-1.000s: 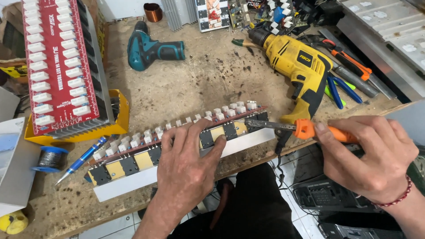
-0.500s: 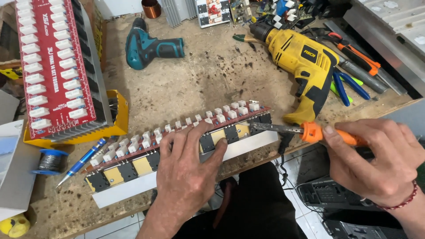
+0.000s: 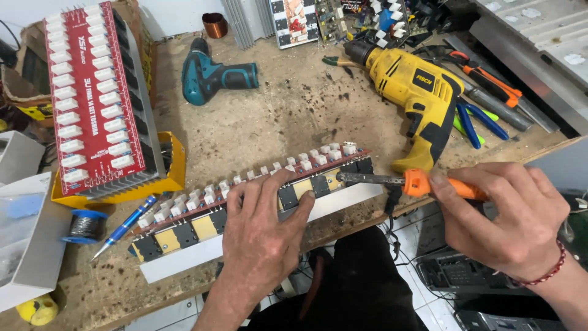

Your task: The person uses a soldering iron to apply solder to the terminals of a long electronic component mounted on a white base. They hold the component steady with one hand while manipulating the soldering iron with the other.

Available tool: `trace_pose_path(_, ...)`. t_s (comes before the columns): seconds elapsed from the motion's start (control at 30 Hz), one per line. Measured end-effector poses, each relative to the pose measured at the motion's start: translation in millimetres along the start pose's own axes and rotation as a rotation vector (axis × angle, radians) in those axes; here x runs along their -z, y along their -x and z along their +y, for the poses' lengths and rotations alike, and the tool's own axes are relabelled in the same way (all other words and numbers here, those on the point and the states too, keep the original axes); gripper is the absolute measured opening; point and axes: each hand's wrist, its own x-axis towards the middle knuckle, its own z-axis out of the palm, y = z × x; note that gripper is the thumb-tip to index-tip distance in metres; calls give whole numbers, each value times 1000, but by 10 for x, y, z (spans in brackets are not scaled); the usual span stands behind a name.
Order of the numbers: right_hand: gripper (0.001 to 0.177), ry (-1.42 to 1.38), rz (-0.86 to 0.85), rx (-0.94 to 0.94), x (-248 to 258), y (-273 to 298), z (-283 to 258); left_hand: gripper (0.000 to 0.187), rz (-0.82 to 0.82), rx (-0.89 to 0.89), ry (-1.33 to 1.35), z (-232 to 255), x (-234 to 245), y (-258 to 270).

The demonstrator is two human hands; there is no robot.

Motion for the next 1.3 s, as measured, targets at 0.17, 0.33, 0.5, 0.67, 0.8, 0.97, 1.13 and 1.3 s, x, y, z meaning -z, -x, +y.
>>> trace_pose_path(0.17, 25, 17, -23, 15, 4, -23, -5, 36, -14, 3, -3, 8, 18, 5)
trace_pose_path(0.33, 26, 2, -10, 8, -12, -44, -19, 28, 8, 4, 9, 9, 8, -3)
trace_pose_path(0.5, 30, 5, -30, 11, -13, -54, -24, 33, -23, 3, -6, 5, 21, -8)
trace_pose_path(0.67, 28, 7, -17, 16, -19, -40, -7, 30, -11, 4, 6, 4, 14, -6)
trace_pose_path(0.8, 27, 38, -97, -35, 105, -17, 31, 31, 0, 4, 7, 7, 22, -12)
trace_pose_path(0.97, 14, -40, 21, -109, 60, 83, 67, 33, 3, 4, 17, -3, 4, -1)
trace_pose_path(1.13, 13, -19, 22, -121, 57, 141, 74, 35, -5, 3, 15, 3, 35, -15)
trace_pose_path(1.3, 17, -18, 9, -124, 62, 181, 95, 42, 7, 9, 13, -7, -9, 23)
